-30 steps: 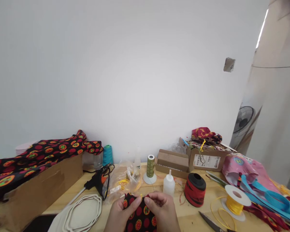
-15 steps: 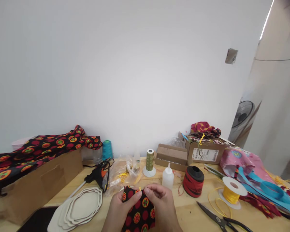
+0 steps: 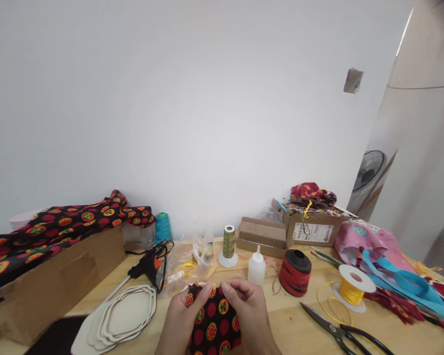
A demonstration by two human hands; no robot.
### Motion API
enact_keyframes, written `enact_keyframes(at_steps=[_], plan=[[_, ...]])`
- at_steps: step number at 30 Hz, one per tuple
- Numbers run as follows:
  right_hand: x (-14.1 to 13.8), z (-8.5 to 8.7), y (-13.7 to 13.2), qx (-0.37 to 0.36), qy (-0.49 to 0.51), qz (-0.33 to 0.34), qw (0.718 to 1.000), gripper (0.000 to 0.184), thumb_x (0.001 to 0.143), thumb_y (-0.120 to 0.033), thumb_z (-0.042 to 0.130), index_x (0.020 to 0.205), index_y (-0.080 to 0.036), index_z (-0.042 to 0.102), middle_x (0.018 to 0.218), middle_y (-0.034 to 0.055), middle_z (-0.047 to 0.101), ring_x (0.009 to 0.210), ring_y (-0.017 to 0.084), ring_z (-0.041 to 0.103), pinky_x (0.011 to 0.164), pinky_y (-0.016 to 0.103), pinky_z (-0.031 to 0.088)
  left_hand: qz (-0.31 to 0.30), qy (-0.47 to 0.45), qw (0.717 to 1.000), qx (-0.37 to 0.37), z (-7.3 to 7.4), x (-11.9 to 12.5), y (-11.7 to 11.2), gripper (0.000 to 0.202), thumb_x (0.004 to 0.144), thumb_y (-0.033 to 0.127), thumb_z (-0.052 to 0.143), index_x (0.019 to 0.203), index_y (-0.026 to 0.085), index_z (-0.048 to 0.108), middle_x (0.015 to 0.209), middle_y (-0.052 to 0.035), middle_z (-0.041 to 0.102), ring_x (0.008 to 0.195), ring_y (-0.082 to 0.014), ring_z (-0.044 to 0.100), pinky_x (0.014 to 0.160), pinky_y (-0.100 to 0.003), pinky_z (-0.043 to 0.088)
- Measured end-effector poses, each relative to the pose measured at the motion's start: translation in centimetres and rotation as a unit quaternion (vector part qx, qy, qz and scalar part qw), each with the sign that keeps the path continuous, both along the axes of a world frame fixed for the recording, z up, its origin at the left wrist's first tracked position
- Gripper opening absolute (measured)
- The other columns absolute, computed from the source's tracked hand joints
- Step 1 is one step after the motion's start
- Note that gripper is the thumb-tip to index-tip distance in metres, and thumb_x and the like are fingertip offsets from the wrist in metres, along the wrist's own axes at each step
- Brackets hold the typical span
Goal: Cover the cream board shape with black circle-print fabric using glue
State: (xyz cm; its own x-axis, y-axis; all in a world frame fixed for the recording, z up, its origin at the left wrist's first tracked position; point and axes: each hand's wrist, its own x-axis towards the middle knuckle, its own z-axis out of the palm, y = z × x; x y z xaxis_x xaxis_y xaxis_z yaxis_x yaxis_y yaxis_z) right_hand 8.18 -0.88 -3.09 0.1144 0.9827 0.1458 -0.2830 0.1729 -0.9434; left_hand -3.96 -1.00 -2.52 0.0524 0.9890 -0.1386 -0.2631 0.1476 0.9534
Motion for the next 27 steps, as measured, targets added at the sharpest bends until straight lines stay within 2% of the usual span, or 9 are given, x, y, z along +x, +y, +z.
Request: enact_keyframes(at_steps=[3,6,8,11,16,18,23,27], plan=[[0.5,0.5,0.3,-0.053,0.037,0.014,0.998,0.037,0.061,-0.051,0.062,0.063,-0.014,0.068,0.056,0.002,0.063,0.049,0.012,0.054,0.048,0.022,0.042,-0.005,-0.033,0.999,-0.021,0.0,-0.2,0.1,0.031,0.064,0.041,0.064,0.081,0.015,0.064,0.065,-0.005,0.07,0.065,-0.0243,0.065,0.06,-0.032,0.05],[0.8,0.8,0.6,-0.104,0.04,0.04,0.993,0.049,0.06,-0.06,0.055,0.066,-0.013,0.068,0.056,0.0037,0.063,0.042,0.011,0.052,0.042,0.021,0.041,0.027,-0.057,0.997,-0.039,0.0,-0.5,0.3,0.032,0.065,0.039,0.065,0.088,0.016,0.063,0.067,-0.0057,0.071,0.068,-0.0249,0.065,0.062,-0.034,0.051],[0.7,0.7,0.7,-0.087,0.005,0.049,0.995,0.044,0.053,-0.055,0.065,0.062,-0.012,0.067,0.053,0.0035,0.063,0.044,0.011,0.053,0.044,0.021,0.041,0.051,-0.066,0.995,-0.045,0.0,-0.8,0.5,0.034,0.065,0.038,0.066,0.091,0.016,0.061,0.068,-0.0056,0.071,0.068,-0.0251,0.066,0.062,-0.034,0.052],[0.3,0.1,0.7,-0.051,-0.053,0.021,0.997,0.035,0.043,-0.042,0.076,0.056,-0.011,0.065,0.05,0.0021,0.062,0.047,0.011,0.052,0.046,0.02,0.039,0.064,-0.057,0.995,-0.057,0.2,-1.1,0.5,0.035,0.064,0.038,0.066,0.091,0.015,0.061,0.066,-0.0058,0.071,0.066,-0.0258,0.066,0.061,-0.036,0.052],[0.3,-0.5,0.5,-0.017,-0.102,0.013,0.995,0.031,0.058,-0.041,0.068,0.058,-0.011,0.066,0.051,0.0041,0.063,0.046,0.011,0.049,0.044,0.021,0.036,0.056,-0.007,0.998,-0.023,0.2,-1.3,0.4,0.034,0.064,0.039,0.065,0.089,0.016,0.062,0.07,-0.0054,0.072,0.068,-0.024,0.066,0.069,-0.035,0.051],[0.5,-0.4,0.4,-0.008,-0.113,0.018,0.993,0.031,0.062,-0.041,0.065,0.059,-0.01,0.066,0.051,0.0044,0.062,0.046,0.011,0.048,0.044,0.021,0.035,0.058,-0.001,0.998,-0.028,0.1,-1.2,0.4,0.034,0.064,0.04,0.065,0.088,0.016,0.062,0.07,-0.0055,0.072,0.068,-0.0243,0.066,0.068,-0.035,0.052],[0.5,-0.2,0.4,-0.002,-0.139,0.014,0.99,0.027,0.064,-0.037,0.062,0.061,-0.01,0.064,0.053,0.0027,0.059,0.048,0.011,0.046,0.045,0.021,0.034,0.072,0.008,0.997,-0.032,0.0,-1.0,0.6,0.035,0.062,0.041,0.067,0.085,0.015,0.063,0.067,-0.0065,0.071,0.067,-0.0258,0.066,0.061,-0.035,0.053],[0.2,-0.2,0.3,-0.025,-0.167,0.001,0.986,0.02,0.061,-0.03,0.064,0.055,-0.011,0.061,0.045,-0.0027,0.05,0.043,0.008,0.038,0.04,0.018,0.028,0.077,0.042,0.996,-0.026,-0.4,-0.9,0.6,0.036,0.059,0.042,0.068,0.079,0.012,0.064,0.065,-0.0081,0.071,0.064,-0.0259,0.066,0.061,-0.035,0.052]])
